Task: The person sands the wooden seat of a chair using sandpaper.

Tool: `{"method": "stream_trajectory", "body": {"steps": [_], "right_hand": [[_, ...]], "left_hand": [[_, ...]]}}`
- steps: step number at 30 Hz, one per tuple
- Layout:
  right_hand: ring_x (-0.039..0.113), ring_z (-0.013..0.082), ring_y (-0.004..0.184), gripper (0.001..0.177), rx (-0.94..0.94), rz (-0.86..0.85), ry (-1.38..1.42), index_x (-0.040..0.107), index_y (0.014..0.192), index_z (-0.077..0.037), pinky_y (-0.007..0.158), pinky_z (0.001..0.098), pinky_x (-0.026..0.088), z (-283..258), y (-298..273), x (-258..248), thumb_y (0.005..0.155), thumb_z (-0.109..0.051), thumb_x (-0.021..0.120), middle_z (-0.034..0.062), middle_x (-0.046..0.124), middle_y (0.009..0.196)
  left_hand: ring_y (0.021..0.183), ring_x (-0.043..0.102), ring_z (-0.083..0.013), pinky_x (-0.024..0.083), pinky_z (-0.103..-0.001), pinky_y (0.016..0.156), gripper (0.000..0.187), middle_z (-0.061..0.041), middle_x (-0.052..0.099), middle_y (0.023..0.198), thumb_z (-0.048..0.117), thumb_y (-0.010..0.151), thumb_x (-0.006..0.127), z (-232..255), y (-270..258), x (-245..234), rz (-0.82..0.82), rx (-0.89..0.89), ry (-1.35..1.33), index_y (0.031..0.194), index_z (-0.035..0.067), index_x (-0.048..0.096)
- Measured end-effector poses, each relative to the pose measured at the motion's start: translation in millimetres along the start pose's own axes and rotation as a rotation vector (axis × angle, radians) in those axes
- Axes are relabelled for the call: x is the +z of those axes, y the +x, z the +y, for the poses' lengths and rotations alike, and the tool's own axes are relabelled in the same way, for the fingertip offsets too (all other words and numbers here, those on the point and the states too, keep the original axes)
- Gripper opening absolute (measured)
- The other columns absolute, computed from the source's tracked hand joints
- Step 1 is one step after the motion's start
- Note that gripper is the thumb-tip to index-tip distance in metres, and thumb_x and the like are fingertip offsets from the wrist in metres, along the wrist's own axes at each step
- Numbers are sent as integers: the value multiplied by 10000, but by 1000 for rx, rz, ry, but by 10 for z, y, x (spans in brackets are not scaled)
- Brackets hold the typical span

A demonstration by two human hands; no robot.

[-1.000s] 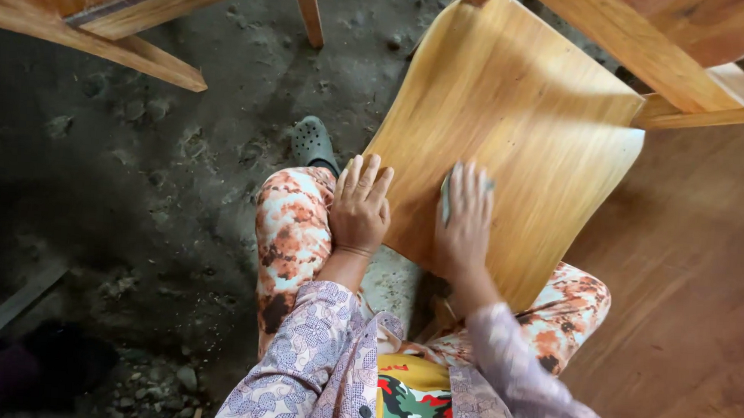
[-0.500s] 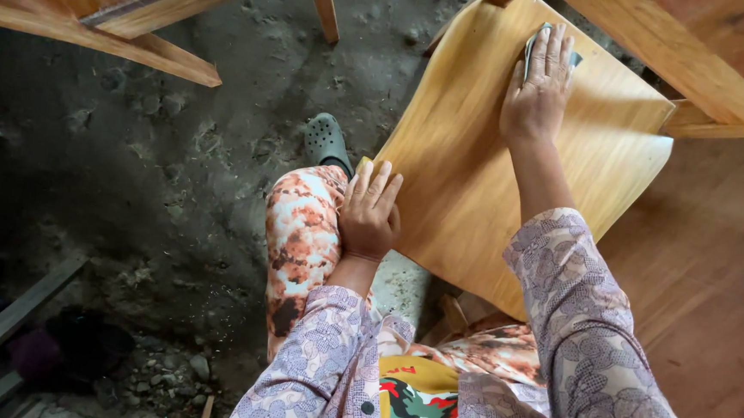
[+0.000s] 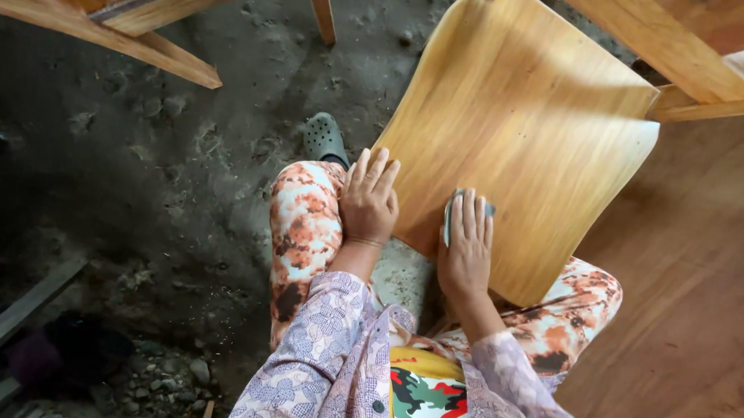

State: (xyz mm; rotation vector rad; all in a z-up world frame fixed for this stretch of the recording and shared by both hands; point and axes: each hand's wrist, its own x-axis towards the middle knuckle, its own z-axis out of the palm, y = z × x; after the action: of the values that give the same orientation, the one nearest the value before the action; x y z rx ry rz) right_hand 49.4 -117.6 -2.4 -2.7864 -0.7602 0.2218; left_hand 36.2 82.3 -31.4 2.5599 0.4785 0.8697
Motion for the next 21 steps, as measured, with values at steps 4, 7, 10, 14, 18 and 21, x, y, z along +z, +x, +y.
{"method": "stream_trajectory", "body": {"steps": [4,7,10,14,18,21], "right_hand": [[297,344,1529,596,6,0,-15,421,1569,-79,1214,499,241,76,205,8,1009,-263,509,147,336,1661],[339,382,1502,583,-44,117,-53,448,1545,-50,1189,527,278,133,713,9,996,-218,552,189,367,1634],[323,377,1506,591,11,147,-50,385,1588,-78,1183,524,286,269,1377,15,1032,-204,538,168,335,1649],[320,347,1500,569,30,185,-91,407,1591,-93,1153,529,341,562,2293,82,1054,-229,538,133,342,1642],[309,359,1487,590,3,229,-132,407,1592,-75,1138,550,366,777,2863,108,1057,-223,604,142,340,1632],[156,323,1543,509,80,107,28,311,1615,-40,1244,516,204,703,2994,-61,1150,-227,400,130,199,1673]], "left_hand": [[1237,639,-350,499,-463,1013,359,-65,684,1344,58,875,579,2,-4,10,-6,-1,7,1170,172,747],[1233,643,-352,497,-462,1017,364,-69,689,1336,57,874,576,0,39,-18,-15,-3,15,1171,175,749],[1218,647,-371,510,-463,1005,358,-87,701,1307,33,870,561,18,106,-46,13,14,-12,1143,155,758],[1227,655,-335,504,-437,1009,352,-59,705,1316,68,895,547,24,110,-47,29,11,39,1150,186,759],[1233,654,-318,501,-433,1016,352,-47,705,1324,102,888,551,2,57,-1,32,14,55,1155,201,758],[1298,604,-414,480,-519,1044,352,-104,660,1366,64,977,464,49,69,-135,-110,-33,-56,1211,116,722]]}}
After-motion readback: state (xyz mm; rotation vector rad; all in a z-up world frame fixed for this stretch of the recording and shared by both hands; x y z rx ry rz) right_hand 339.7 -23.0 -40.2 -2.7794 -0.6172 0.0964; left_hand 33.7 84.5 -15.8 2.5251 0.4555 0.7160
